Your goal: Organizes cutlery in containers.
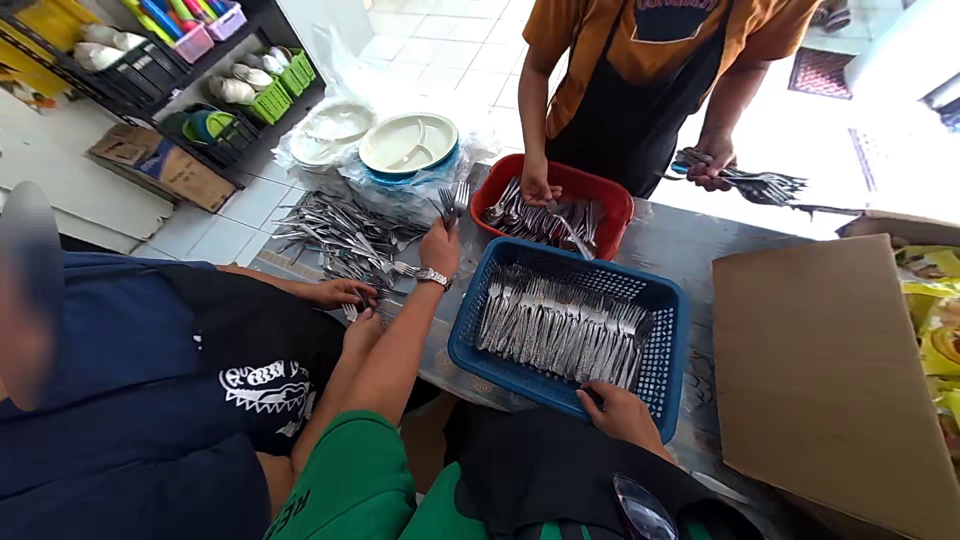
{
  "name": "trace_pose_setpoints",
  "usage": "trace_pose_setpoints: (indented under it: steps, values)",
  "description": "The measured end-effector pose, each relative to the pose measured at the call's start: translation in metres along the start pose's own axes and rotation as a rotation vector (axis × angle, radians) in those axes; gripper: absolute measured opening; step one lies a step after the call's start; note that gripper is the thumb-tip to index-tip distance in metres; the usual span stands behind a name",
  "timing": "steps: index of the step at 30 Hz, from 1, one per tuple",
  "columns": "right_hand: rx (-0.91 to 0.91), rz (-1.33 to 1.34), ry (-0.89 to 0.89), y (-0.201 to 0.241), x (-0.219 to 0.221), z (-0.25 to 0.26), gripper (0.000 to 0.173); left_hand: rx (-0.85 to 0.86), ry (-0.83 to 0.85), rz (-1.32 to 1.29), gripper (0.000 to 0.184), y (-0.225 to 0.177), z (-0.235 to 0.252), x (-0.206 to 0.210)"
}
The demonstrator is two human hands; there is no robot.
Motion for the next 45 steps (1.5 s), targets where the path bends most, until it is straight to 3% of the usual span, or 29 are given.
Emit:
trace_pose_setpoints:
  steps: [2, 5, 9, 12, 15, 19, 23, 27, 31, 34, 39, 45]
  values:
    - [0.007, 0.013, 0.017, 0.001, -0.002, -0.001, 0.031, -0.041, 0.051, -0.459, 0.042, -0.015, -0.033, 0.006]
    - [0.008, 0.031, 0.025, 0.002, -0.004, -0.001, 0.031, -0.228, 0.435, -1.046, 0.032, -0.034, -0.1, 0.032]
    - [0.002, 0.084, 0.023, 0.002, -0.01, -0.006, 0.033, -0.314, 0.697, -1.377, 0.034, -0.049, -0.16, 0.071]
    - [0.015, 0.107, 0.045, -0.001, -0.012, -0.009, 0.035, -0.301, 0.871, -1.363, 0.044, -0.051, -0.19, 0.091]
    - [0.028, 0.184, 0.031, -0.008, -0.01, -0.007, 0.037, -0.283, 0.937, -1.321, 0.046, -0.049, -0.208, 0.099]
    - [0.124, 0.529, -0.04, -0.014, -0.02, 0.003, 0.033, -0.277, 0.944, -1.294, 0.049, -0.044, -0.216, 0.104]
    - [0.163, 0.746, -0.168, 0.006, -0.051, 0.019, 0.028, -0.34, 0.87, -1.131, 0.043, -0.051, -0.22, 0.104]
    - [0.062, 0.674, -0.246, 0.033, -0.086, 0.035, 0.038, -0.316, 0.88, -1.008, 0.039, -0.067, -0.227, 0.112]
    - [0.142, 0.669, -0.232, 0.034, -0.101, 0.051, 0.038, -0.247, 0.937, -0.976, 0.046, -0.076, -0.227, 0.123]
    - [0.174, 0.704, -0.222, 0.024, -0.099, 0.053, 0.025, -0.269, 0.95, -0.979, 0.049, -0.073, -0.227, 0.128]
    - [0.192, 0.694, -0.16, 0.029, -0.088, 0.05, 0.054, -0.271, 0.932, -0.957, 0.044, -0.07, -0.23, 0.133]
    - [0.228, 0.733, -0.161, 0.022, -0.083, 0.051, 0.049, -0.308, 0.864, -0.957, 0.041, -0.067, -0.228, 0.141]
Point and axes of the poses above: each hand's wrist, its own z-axis towards the middle knuckle, its own x-axis out of the palm, y = z × x, the point moved 4 cm from there along z, towards the middle knuckle, and after that the axes turned 2 degrees about z, right-handed, at the moved point
